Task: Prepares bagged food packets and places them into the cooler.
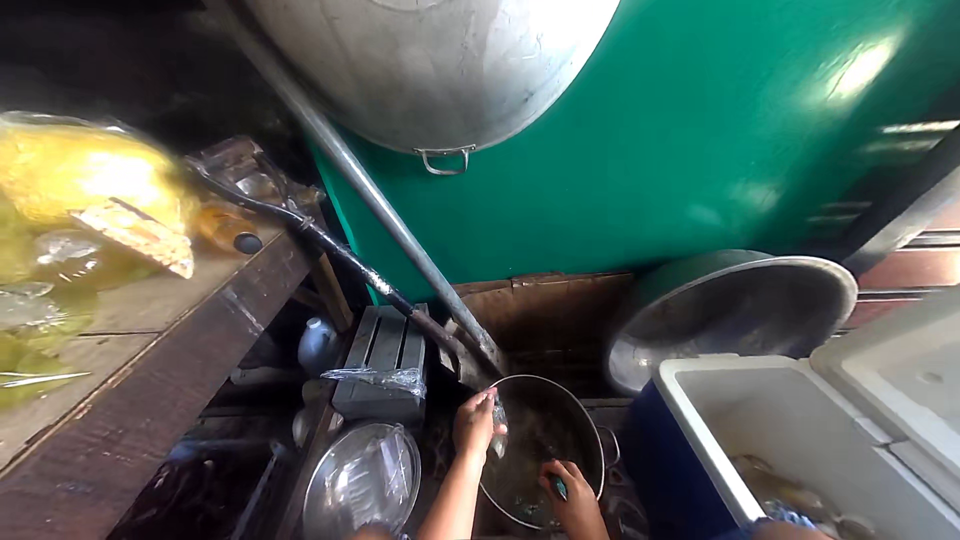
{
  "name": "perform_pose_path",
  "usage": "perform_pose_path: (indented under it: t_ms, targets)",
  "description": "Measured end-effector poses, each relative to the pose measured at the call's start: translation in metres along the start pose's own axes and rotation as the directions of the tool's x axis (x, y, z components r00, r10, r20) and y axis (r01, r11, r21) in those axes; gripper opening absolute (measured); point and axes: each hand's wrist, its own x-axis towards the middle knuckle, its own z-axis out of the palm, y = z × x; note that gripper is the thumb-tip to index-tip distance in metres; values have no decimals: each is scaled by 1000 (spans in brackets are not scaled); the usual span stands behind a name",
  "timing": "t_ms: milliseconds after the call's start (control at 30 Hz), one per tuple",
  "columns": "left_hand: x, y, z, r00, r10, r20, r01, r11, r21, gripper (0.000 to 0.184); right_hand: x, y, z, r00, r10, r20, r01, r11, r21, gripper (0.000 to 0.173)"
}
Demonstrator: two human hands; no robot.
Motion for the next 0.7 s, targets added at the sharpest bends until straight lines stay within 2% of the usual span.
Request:
perform_pose_path:
  t_ms: [100,200,300,400,467,533,700]
  targets:
    - [0,-3,-8,1000,9,8,-9,999,34,30,-6,7,7,998,70,-9,-70,998,5,22]
    - [-1,-4,-12,1000,20,20,-21,998,61,30,-8,14,8,971,236,-45,-232,970,73,25]
    - [-4,-3,-13,999,22,35,-25,997,75,30,-10,24,1,890,452,-65,-423,869,255,29]
    - [-5,-2,-14,999,29,44,-34,992,120,30,-10,22,-11,795,604,-55,-515,719,467,29]
    - [-6,-3,-15,998,21,66,-33,980,197,30,-12,10,-24,754,656,-45,-519,635,572,28]
    - [-7,-7,-15,996,-1,94,-23,967,255,30,-17,1,-34,747,662,-54,-489,603,630,27]
    - [-9,-12,-14,994,-38,100,8,957,290,30,-11,-25,-66,792,597,-126,-409,674,616,26]
